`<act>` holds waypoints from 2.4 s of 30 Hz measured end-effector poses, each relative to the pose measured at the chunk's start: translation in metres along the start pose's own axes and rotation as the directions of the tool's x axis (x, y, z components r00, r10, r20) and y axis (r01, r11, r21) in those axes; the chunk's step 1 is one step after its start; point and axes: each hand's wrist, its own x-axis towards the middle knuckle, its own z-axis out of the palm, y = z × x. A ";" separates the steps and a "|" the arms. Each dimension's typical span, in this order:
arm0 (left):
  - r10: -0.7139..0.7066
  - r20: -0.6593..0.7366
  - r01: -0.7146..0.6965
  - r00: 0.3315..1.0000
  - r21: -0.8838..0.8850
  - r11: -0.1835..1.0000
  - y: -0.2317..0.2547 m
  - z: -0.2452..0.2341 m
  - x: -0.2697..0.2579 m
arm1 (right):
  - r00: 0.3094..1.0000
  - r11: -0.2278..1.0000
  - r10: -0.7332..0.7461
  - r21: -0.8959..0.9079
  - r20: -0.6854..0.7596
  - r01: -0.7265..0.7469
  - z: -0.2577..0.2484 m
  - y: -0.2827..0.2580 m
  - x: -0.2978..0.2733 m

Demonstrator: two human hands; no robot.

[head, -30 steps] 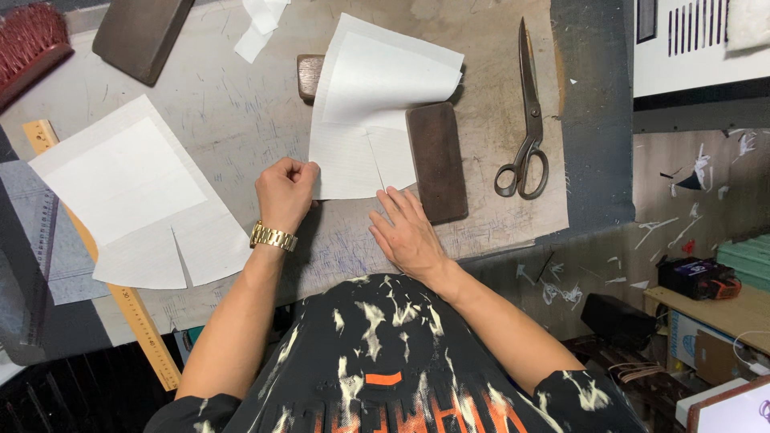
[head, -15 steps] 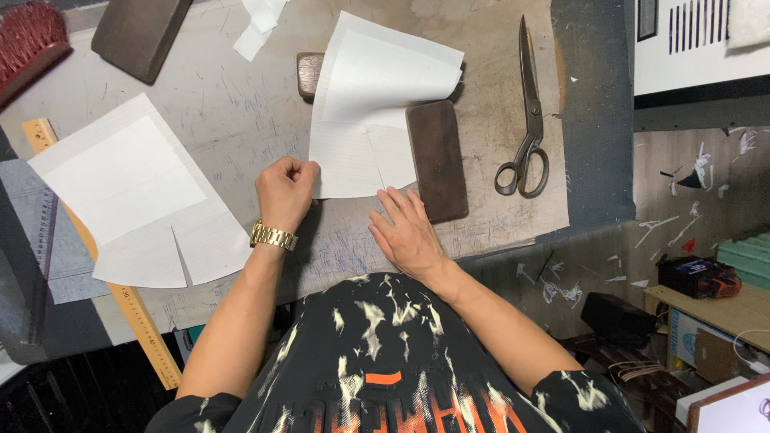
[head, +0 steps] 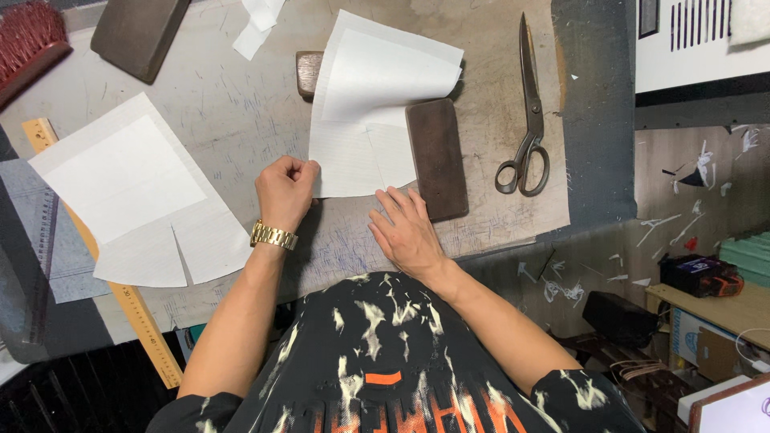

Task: The person marks lines on a piece of paper using a ruler and pen, then uses a blue chalk-like tool to trace along the ruler on a larger sheet. They cut the paper along the marked lines with scissors and iron the cut pieces on a wooden block.

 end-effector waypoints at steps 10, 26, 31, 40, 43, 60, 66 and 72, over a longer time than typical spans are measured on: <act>0.000 0.000 0.000 1.000 0.004 1.000 0.002 0.000 -0.001 | 1.000 1.000 -0.007 -0.015 0.001 0.007 0.003 0.000 0.001; -0.030 -0.002 0.031 1.000 0.020 0.999 0.001 0.000 0.001 | 1.000 1.000 0.012 0.006 0.013 -0.012 0.001 0.000 0.003; -0.013 -0.002 0.014 1.000 0.029 0.999 0.000 0.001 0.001 | 1.000 1.000 0.002 -0.001 0.023 -0.002 0.002 0.000 0.003; 0.187 -0.027 -0.171 0.982 0.290 0.942 0.016 -0.010 -0.006 | 0.999 1.000 0.004 -0.009 0.050 -0.003 0.000 0.001 0.004; 0.472 0.002 -0.375 0.882 0.610 0.698 0.026 -0.006 -0.005 | 0.999 1.000 0.016 -0.008 0.045 -0.016 -0.001 0.001 0.005; 0.766 0.084 -0.646 0.637 0.601 0.471 0.062 -0.030 0.090 | 0.967 0.985 0.156 0.044 0.203 -0.169 -0.010 -0.002 0.020; 0.428 -0.073 -0.290 0.901 0.632 0.719 0.019 -0.121 0.213 | 0.961 0.987 0.128 0.066 0.247 -0.148 -0.018 -0.004 0.023; 0.622 -0.045 -0.340 0.781 0.806 0.485 0.021 -0.141 0.197 | 0.949 0.979 0.130 0.116 0.286 -0.169 -0.021 -0.008 0.022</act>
